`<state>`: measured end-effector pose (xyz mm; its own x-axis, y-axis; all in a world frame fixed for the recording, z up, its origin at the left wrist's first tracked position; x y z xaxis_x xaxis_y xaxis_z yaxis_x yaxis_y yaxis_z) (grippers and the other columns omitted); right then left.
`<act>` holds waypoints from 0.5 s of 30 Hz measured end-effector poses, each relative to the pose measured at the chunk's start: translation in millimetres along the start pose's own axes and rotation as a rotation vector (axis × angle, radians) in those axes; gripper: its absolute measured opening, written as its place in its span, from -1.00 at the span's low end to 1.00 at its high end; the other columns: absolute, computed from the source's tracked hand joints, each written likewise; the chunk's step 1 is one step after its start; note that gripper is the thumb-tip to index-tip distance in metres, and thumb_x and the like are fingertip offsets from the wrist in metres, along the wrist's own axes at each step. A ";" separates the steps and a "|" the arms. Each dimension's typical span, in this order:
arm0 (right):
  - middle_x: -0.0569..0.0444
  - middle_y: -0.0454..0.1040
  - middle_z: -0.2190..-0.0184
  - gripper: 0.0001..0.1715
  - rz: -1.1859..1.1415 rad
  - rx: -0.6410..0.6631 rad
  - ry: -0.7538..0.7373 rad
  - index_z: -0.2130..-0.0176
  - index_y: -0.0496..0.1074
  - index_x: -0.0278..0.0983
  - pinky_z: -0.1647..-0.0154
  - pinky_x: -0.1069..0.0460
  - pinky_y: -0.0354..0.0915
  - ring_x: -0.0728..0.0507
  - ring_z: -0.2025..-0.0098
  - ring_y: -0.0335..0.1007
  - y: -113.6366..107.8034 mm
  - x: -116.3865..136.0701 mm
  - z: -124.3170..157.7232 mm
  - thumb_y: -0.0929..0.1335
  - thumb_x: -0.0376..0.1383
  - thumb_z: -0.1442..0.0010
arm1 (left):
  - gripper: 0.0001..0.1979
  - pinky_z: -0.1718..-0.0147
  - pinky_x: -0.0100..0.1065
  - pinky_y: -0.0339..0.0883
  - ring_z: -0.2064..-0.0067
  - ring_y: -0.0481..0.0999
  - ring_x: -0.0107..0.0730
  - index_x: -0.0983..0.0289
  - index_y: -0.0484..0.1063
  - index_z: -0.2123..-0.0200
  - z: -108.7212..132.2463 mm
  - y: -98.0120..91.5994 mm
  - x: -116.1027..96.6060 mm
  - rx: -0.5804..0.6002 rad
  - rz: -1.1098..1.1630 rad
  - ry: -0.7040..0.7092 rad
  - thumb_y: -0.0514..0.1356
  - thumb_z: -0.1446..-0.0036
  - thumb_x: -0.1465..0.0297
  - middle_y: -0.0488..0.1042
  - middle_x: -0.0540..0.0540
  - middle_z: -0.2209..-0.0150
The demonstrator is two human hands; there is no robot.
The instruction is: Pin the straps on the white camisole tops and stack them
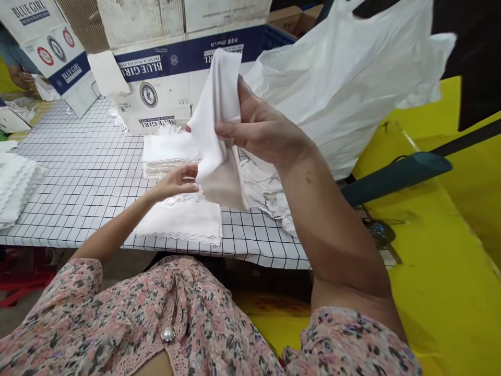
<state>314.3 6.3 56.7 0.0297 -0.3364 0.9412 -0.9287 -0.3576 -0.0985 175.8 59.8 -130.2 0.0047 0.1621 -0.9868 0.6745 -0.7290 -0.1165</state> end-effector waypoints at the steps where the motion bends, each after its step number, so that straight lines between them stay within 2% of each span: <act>1: 0.16 0.59 -0.16 -0.13 -0.002 0.011 -0.006 -0.30 0.33 -0.03 -0.11 -0.10 0.61 -0.21 -0.18 0.59 4.8 2.4 -1.6 0.64 -0.17 -0.13 | 0.01 -0.36 0.06 0.31 -0.35 0.45 0.10 0.25 0.32 -0.39 0.2 6.4 12.2 -0.061 -0.016 0.004 0.57 0.08 0.11 0.43 0.39 -0.33; 3: 0.21 0.62 -0.09 -0.16 -0.002 -0.003 -0.032 -0.25 0.38 -0.03 -0.11 -0.14 0.60 -0.24 -0.15 0.62 10.7 10.6 -3.2 0.66 -0.12 -0.09 | 0.17 -0.43 0.13 0.19 -0.49 0.26 0.19 0.20 0.14 -0.50 -0.8 28.4 39.8 -0.088 0.022 -0.038 0.58 0.11 0.12 0.26 0.42 -0.46; 5: 0.26 0.63 -0.05 -0.28 -0.022 -0.062 -0.058 -0.12 0.49 0.01 -0.18 -0.15 0.57 -0.25 -0.15 0.63 10.2 20.7 -2.3 0.69 -0.12 -0.02 | 0.21 -0.46 0.15 0.13 -0.55 0.16 0.18 0.17 0.02 -0.55 -2.7 59.0 61.4 0.011 0.101 -0.073 0.56 0.05 0.13 0.24 0.41 -0.48; 6: 0.27 0.63 -0.03 -0.36 -0.032 -0.098 -0.065 -0.03 0.54 0.03 -0.21 -0.15 0.56 -0.25 -0.14 0.64 7.9 25.5 -1.0 0.70 -0.13 0.01 | 0.15 -0.45 0.14 0.15 -0.52 0.22 0.14 0.18 0.05 -0.53 -3.0 70.9 67.8 0.050 0.133 -0.075 0.54 0.02 0.14 0.31 0.39 -0.44; 8: 0.30 0.64 0.00 -0.50 -0.028 -0.159 -0.080 0.13 0.59 0.07 -0.26 -0.12 0.54 -0.25 -0.11 0.65 0.7 35.0 3.0 0.71 -0.13 0.05 | -0.14 -0.33 0.06 0.30 -0.31 0.49 0.02 0.25 0.31 -0.37 -1.1 79.5 76.6 0.041 0.176 -0.095 0.49 -0.06 0.16 0.55 0.32 -0.20; 10: 0.35 0.62 -0.01 -0.57 0.019 -0.196 -0.091 0.21 0.61 0.10 -0.32 -0.11 0.48 -0.22 -0.13 0.64 -9.5 42.5 7.6 0.72 -0.09 0.06 | -0.54 -0.05 -0.11 0.47 0.08 0.63 -0.21 0.30 0.52 -0.03 7.3 71.7 81.2 -0.024 0.216 -0.152 0.40 -0.18 0.14 0.62 0.17 0.19; 11: 0.38 0.61 -0.03 -0.58 0.048 -0.209 -0.094 0.21 0.62 0.12 -0.35 -0.11 0.45 -0.21 -0.16 0.62 -15.6 44.7 9.8 0.71 -0.07 0.05 | -0.65 0.14 -0.22 0.48 0.27 0.58 -0.34 0.30 0.53 0.14 14.3 63.9 80.4 -0.048 0.237 -0.184 0.35 -0.23 0.12 0.53 0.08 0.37; 13: 0.39 0.59 -0.08 -0.59 0.089 -0.240 -0.080 0.17 0.63 0.15 -0.39 -0.11 0.42 -0.21 -0.19 0.60 -29.0 44.0 13.2 0.70 -0.06 0.01 | -0.64 0.47 -0.39 0.28 0.54 0.33 -0.54 0.26 0.46 0.34 30.2 45.1 68.9 -0.052 0.276 -0.228 0.28 -0.30 0.08 0.29 -0.07 0.56; 15: 0.30 0.58 -0.13 -0.53 0.098 -0.247 -0.025 0.08 0.61 0.16 -0.32 -0.11 0.48 -0.23 -0.14 0.63 -36.9 34.2 13.3 0.68 -0.06 -0.02 | -0.61 0.62 -0.47 0.01 0.62 0.09 -0.63 0.23 0.39 0.39 41.6 25.2 44.5 -0.030 0.315 -0.246 0.26 -0.32 0.06 0.15 -0.13 0.59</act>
<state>354.5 -3.6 88.3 -0.0590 -0.3812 0.9226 -0.9895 -0.0999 -0.1046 162.3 21.0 -181.7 0.0405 -0.2327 -0.9717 0.6895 -0.6973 0.1957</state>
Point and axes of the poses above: each hand's wrist, its own z-axis away from the middle knuckle, its own y-axis out of the palm, x = y × z, the point moved 9 cm from there along -z, towards the middle knuckle
